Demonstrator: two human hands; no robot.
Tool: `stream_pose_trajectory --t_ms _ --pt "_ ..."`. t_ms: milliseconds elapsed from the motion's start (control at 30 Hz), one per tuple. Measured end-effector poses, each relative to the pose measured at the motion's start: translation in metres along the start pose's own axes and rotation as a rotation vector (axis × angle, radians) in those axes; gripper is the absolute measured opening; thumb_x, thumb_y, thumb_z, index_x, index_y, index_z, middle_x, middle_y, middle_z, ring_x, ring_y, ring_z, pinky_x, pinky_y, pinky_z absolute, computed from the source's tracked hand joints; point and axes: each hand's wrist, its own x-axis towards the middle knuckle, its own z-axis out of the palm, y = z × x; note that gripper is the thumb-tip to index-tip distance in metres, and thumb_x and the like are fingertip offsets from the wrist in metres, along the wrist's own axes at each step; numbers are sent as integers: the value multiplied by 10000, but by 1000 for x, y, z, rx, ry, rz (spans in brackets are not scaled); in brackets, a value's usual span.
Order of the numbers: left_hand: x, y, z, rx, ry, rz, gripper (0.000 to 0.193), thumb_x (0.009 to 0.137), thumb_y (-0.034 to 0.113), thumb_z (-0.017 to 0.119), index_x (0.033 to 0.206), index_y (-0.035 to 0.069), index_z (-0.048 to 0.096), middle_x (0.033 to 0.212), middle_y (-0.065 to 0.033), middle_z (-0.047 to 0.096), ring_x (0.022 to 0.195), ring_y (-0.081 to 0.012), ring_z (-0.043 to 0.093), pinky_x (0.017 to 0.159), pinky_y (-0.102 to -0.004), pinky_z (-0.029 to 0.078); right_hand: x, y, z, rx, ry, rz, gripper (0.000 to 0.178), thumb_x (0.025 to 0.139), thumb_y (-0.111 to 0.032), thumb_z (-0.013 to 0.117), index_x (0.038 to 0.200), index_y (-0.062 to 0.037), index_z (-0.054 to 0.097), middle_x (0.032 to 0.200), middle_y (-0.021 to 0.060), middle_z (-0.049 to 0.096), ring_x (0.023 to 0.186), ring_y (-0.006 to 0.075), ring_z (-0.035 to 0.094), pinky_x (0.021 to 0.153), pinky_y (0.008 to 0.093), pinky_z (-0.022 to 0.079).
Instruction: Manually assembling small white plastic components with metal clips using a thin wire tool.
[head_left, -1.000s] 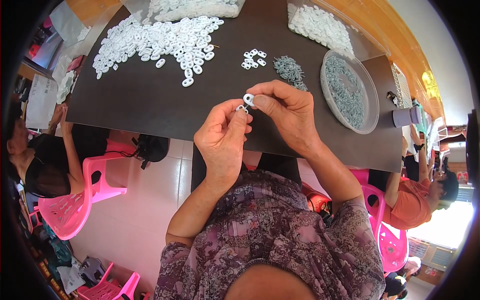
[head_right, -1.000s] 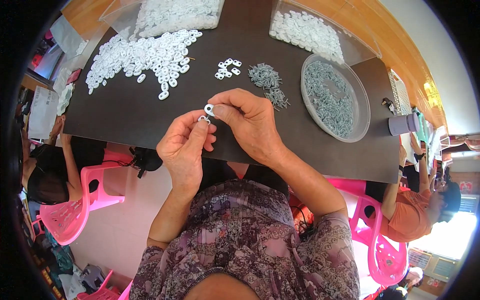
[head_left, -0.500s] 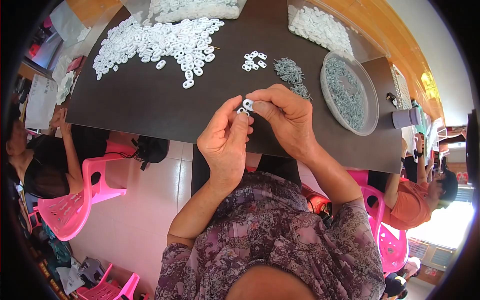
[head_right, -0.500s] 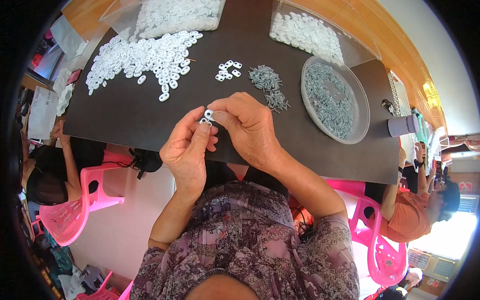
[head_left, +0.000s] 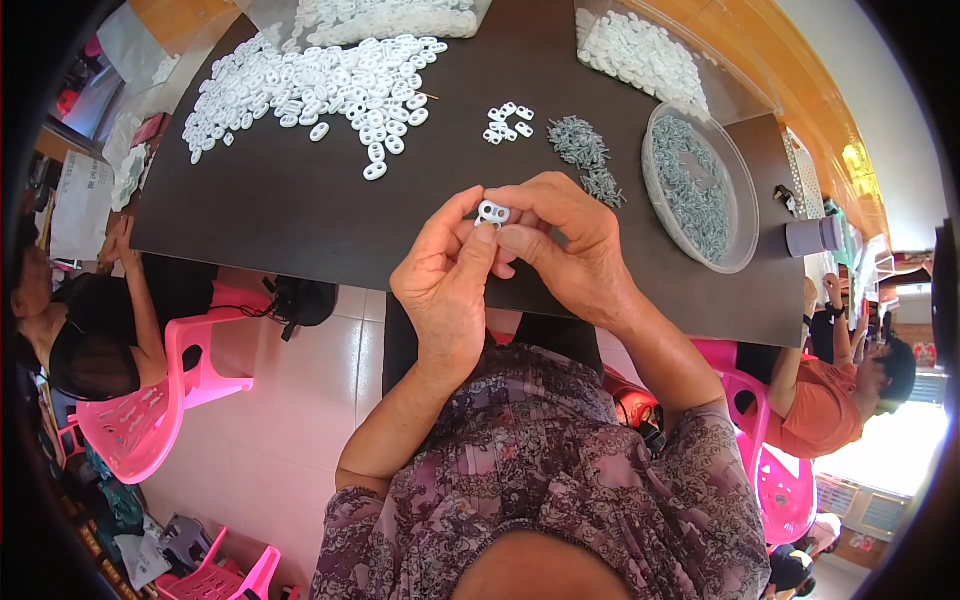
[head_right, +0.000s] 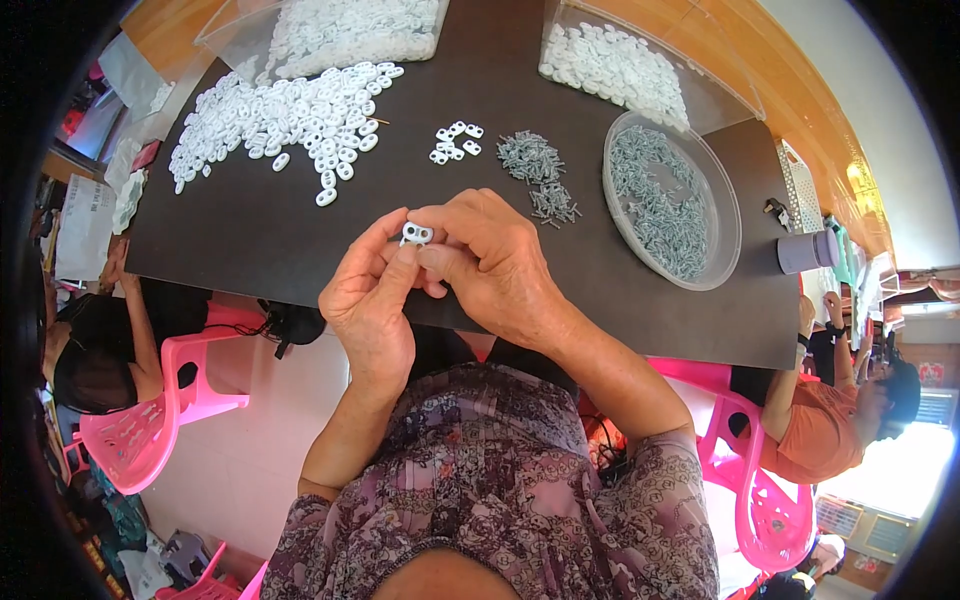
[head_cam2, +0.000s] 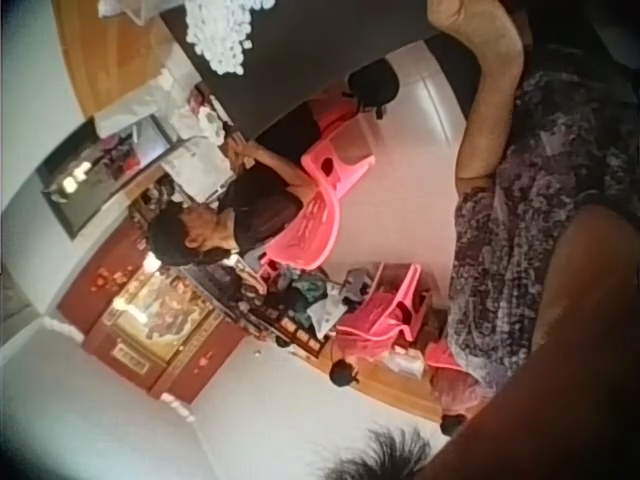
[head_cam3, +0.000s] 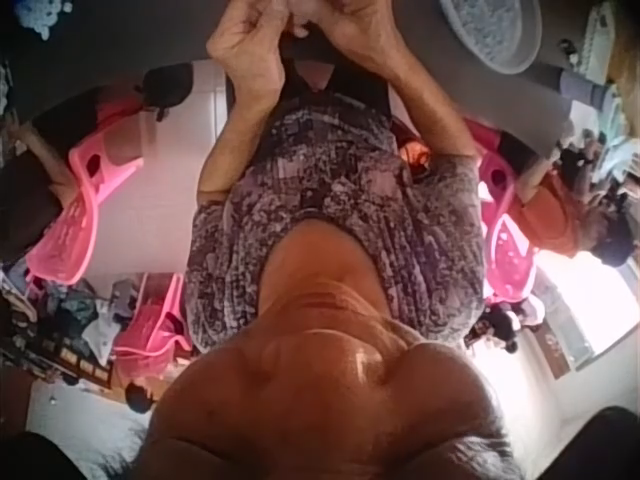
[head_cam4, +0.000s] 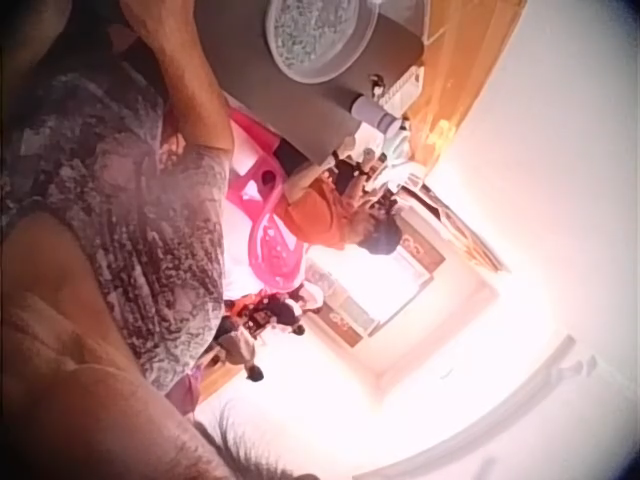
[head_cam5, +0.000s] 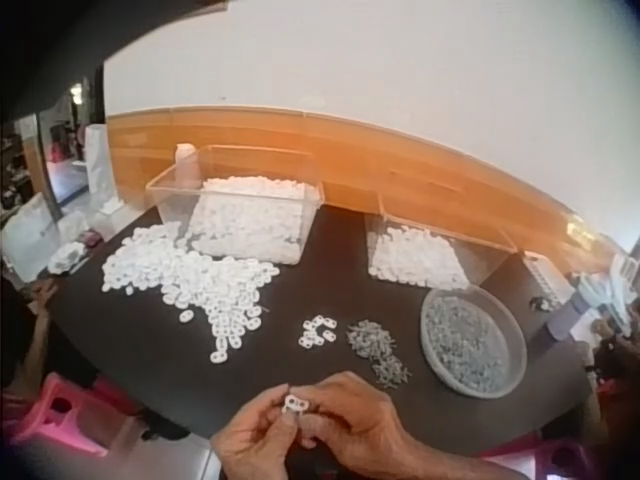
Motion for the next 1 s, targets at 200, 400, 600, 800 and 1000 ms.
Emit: stream_pose_trajectory --t_ms 200,400,600,800,1000 --pt "4 6 1 -75 65 -83 260 892 -31 519 1143 -78 566 814 -88 643 648 -104 592 621 -226 495 3 -5 -4 -68 -34 -48 286 715 0 672 996 -45 649 782 65 581 731 209 540 629 317 447" --pt "5 10 5 -134 109 -124 248 884 -26 519 1117 -90 575 820 -96 651 662 -109 603 642 -227 499 5 -1 1 -185 39 -196 298 685 -23 687 980 -26 643 792 86 586 737 240 545 622 328 453" --pt "5 8 3 -112 104 -126 227 882 -25 519 1087 -86 594 837 -89 650 661 -102 593 640 -217 490 4 3 0 -243 21 -251 312 668 -8 677 978 -16 642 797 94 589 725 252 539 605 339 453" --pt "4 9 3 -69 108 -161 220 887 -10 533 1085 -75 602 867 -81 647 675 -92 583 644 -208 479 5 6 0 -422 41 -401 324 671 -2 678 992 8 630 809 110 590 699 267 519 580 354 445" --pt "4 7 -3 97 37 -46 206 896 14 553 1072 -77 608 934 -99 649 755 -126 597 664 -235 489 3 8 2 -382 54 -395 334 677 7 680 1005 25 622 827 117 595 705 270 527 585 351 448"
